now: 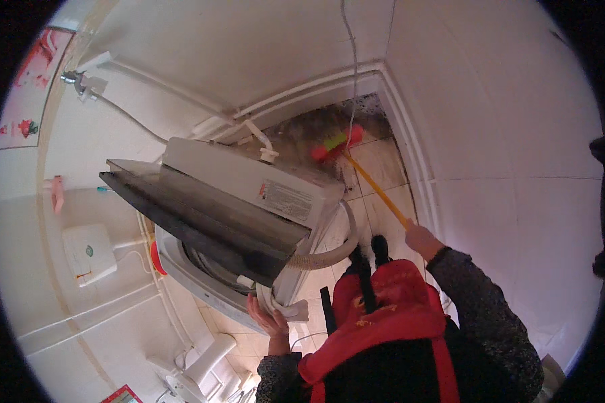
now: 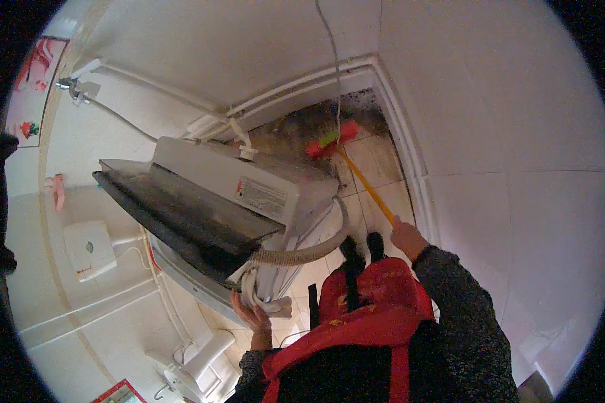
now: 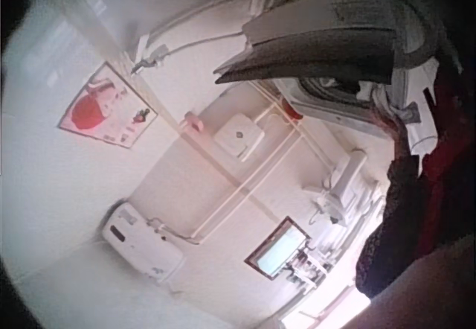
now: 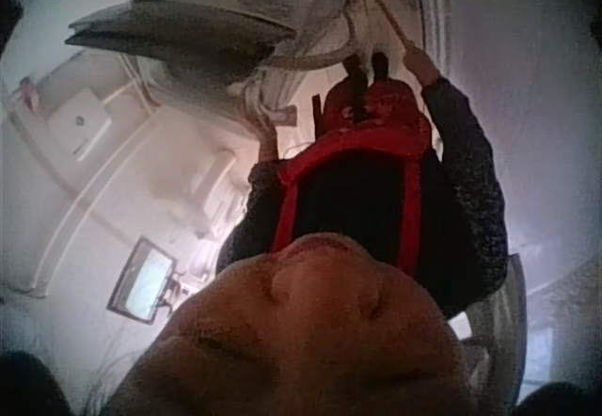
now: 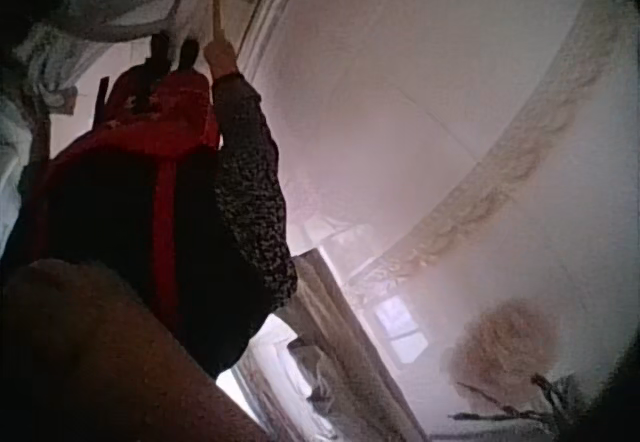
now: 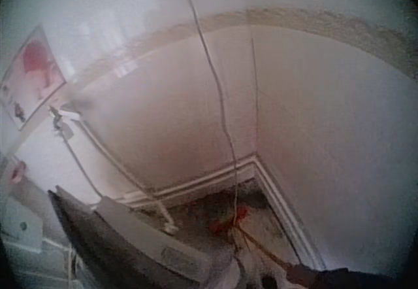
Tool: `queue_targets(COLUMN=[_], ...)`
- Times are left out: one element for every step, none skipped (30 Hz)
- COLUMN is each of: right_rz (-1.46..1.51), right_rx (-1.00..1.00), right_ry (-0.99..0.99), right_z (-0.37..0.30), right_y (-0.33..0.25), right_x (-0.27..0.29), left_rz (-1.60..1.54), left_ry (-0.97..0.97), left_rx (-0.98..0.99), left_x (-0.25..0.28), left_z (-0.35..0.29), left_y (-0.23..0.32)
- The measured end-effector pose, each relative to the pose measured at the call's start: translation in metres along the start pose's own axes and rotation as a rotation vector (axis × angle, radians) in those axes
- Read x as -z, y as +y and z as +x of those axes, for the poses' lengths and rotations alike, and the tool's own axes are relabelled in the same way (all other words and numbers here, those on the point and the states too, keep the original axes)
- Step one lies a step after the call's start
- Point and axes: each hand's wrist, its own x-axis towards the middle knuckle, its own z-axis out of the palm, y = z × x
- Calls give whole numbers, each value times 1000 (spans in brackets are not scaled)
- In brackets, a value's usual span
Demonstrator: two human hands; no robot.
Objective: The person sweeps the tiled floor around a top-loading washing machine using a broom. They repeatedly sweep the same area near the machine and along the wall, then briefly handle a shower head before returning to sweeping.
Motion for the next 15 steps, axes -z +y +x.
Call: queue_targets(right_rz=[-75,47,143,243,368,486,645,685,779,854,998,1120,1251,1288,1472], right_rx=[25,18,-46,-116,-233,-346,-425,-474,-489,-515,-500,-500,-493,-246,-120], right_ry=[-18,-25,-86,-148,-234,-320,-408,-475,-534,-594,-605,-615,-627,-642,-661], right_z=[13,22,33,36,36,37,36,36,40,42,47,57,67,78,87], right_y=[-4,-7,-14,-26,-41,-56,-65,-75,-86,-95,-101,-104,-106,-106,-105], right_x=[2,11,22,32,43,54,67,77,83,87,90,95,98,103,109], left_rz=[-10,-14,-11,-4,-21,-36,-43,-64,-75,-74,-119,-160,-204,-234,-255], left_ry=[13,-3,-2,-4,-13,-15,-11,-10,-2,-1,31,56,68,94,149], left_rx=[-14,-3,-15,-45,-31,-26,-19,-5,-9,21,21,57,72,89,143], left_x=[1,2,3,5,7,8,9,10,11,11,12,14,15,20,26], left_z=[1,2,3,4,5,5,4,3,2,2,3,4,8,12,19], left_y=[1,1,2,2,2,2,2,2,1,0,0,0,1,4,8])
